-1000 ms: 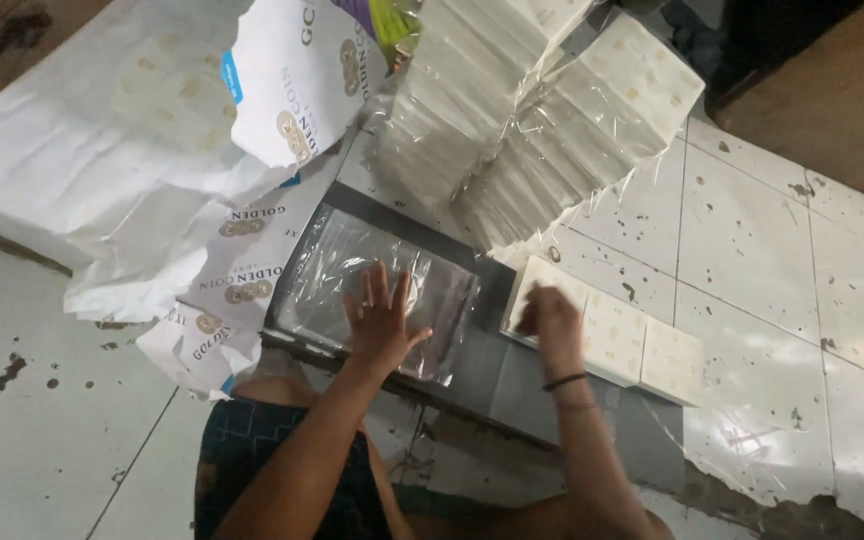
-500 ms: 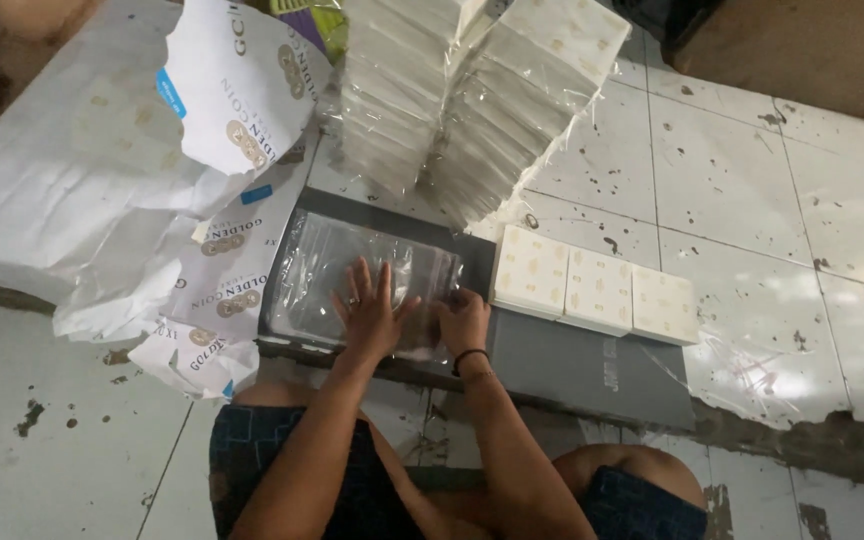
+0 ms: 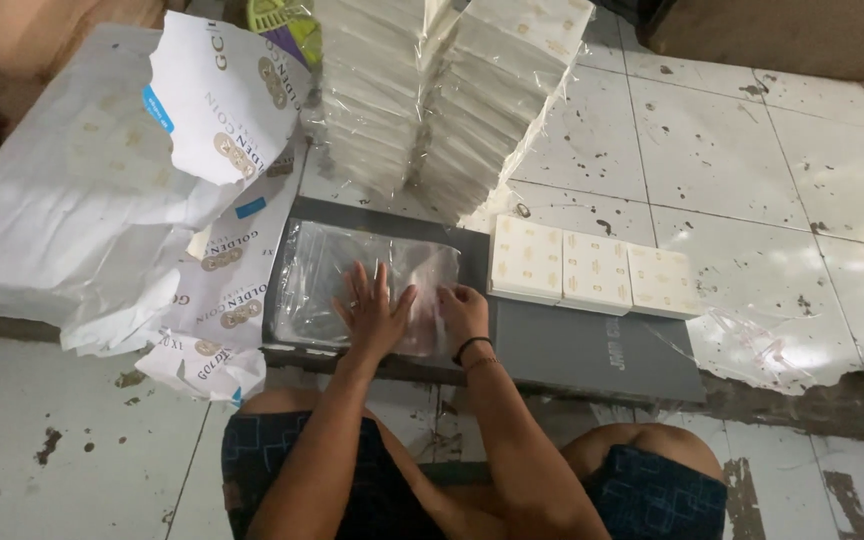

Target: The person sits on the floor and repeatedly picks up stacks of small white rectangular items, places them into clear plastic bags, and stacks the packaged items on a nearby pile. The person handles the items by hand without using any tools.

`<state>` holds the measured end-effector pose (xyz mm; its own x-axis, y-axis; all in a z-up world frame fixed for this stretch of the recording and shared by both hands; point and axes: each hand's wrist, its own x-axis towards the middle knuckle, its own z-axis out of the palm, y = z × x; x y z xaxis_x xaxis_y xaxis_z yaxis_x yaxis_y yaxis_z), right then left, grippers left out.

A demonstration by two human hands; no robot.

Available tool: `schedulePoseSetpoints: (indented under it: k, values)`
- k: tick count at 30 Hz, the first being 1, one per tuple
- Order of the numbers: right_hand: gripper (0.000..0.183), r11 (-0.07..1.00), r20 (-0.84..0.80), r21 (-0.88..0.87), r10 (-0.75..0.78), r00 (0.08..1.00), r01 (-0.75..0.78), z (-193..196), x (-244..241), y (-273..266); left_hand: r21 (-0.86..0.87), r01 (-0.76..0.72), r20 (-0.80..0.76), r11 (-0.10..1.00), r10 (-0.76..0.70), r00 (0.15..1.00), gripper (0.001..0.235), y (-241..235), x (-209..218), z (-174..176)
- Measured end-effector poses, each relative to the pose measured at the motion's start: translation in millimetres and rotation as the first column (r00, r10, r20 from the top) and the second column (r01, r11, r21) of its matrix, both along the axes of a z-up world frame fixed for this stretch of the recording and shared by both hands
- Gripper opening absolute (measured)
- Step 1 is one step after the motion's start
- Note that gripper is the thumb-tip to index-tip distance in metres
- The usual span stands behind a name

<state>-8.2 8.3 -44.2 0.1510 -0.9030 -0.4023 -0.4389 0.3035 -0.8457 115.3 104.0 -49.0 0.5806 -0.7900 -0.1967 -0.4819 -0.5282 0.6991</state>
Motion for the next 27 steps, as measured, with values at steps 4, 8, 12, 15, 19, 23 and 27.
schedulePoseSetpoints:
  k: [4, 8, 12, 15, 19, 23, 27]
  values:
    - [0.046, 0.995, -0.154, -0.067, 0.067, 0.986, -0.078, 12, -14, 1, -0.01, -0.021, -0.012, 1.0, 0.021, 1.0, 0.089, 2, -3, 3]
    - [0.031, 0.93, -0.287, -0.217, 0.231, 0.93, -0.298, 31, -16, 9, -0.146, -0.041, 0.186, 0.988, 0.068, 0.98, 0.08, 6, -11, 21]
    - [0.033, 0.745, -0.521, -0.448, 0.232, 0.821, -0.495, 59, -14, 16, -0.056, -0.028, 0.135, 0.998, 0.036, 0.99, 0.084, 8, -13, 23]
    - [0.033, 0.744, -0.423, -0.525, 0.194, 0.885, -0.413, 88, -27, 19, 0.029, -0.011, 0.116, 1.0, 0.008, 0.993, 0.083, 18, -11, 43]
    - [0.029, 0.827, -0.263, -0.505, 0.127, 0.956, -0.249, 114, -54, 13, 0.009, -0.009, 0.136, 1.0, 0.008, 0.991, 0.082, 14, -9, 26]
    - [0.024, 0.638, 0.06, -0.769, 0.027, 0.998, 0.029, 142, -80, 1, 0.055, -0.016, 0.303, 0.998, -0.001, 0.953, 0.077, 9, -8, 3]
    - [0.018, 0.064, 0.024, -0.998, 0.187, 0.982, 0.013, 163, -92, 7, -0.166, -0.073, 0.294, 0.983, 0.12, 0.948, 0.072, 4, -9, 9]
